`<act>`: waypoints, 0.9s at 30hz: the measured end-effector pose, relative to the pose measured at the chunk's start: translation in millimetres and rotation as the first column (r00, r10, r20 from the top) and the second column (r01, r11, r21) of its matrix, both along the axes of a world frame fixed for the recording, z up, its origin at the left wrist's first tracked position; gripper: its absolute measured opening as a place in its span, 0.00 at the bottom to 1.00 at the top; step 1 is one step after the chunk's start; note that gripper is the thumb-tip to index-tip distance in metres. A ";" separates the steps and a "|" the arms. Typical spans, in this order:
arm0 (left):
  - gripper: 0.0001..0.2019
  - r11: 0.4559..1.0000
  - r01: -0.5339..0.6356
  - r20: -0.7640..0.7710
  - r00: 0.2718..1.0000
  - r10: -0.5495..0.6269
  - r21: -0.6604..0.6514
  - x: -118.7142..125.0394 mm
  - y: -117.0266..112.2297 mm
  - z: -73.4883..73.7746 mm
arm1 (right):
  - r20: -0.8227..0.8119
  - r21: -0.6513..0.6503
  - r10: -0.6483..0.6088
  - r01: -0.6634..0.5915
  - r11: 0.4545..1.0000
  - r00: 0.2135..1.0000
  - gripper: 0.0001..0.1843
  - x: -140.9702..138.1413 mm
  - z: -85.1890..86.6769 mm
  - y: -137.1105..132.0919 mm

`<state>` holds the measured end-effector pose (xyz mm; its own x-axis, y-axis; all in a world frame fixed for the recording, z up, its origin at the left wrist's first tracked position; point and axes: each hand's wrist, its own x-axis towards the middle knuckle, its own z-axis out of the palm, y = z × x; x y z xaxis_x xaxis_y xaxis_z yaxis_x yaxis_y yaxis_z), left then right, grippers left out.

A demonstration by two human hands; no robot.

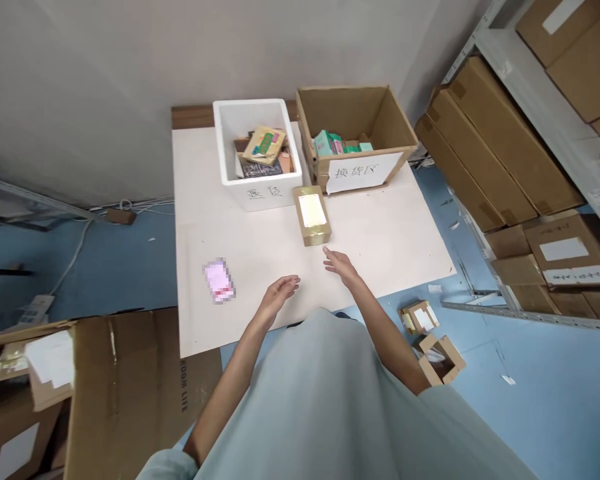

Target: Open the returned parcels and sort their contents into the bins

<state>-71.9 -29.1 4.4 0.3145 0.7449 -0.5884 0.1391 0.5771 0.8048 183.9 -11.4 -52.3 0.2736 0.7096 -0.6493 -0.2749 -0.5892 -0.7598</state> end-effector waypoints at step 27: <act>0.53 0.904 0.222 -0.378 0.923 -0.074 0.366 -0.4 118.8 -42.0 | -0.034 0.007 0.031 -0.031 0.999 0.999 0.25 38.5 -35.4 29.3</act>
<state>-72.3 89.8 -37.6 0.2712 0.8978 -0.3469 0.5094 0.1719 0.8432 222.4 17.9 -87.7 0.2293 0.7215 -0.6533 -0.2819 -0.5932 -0.7541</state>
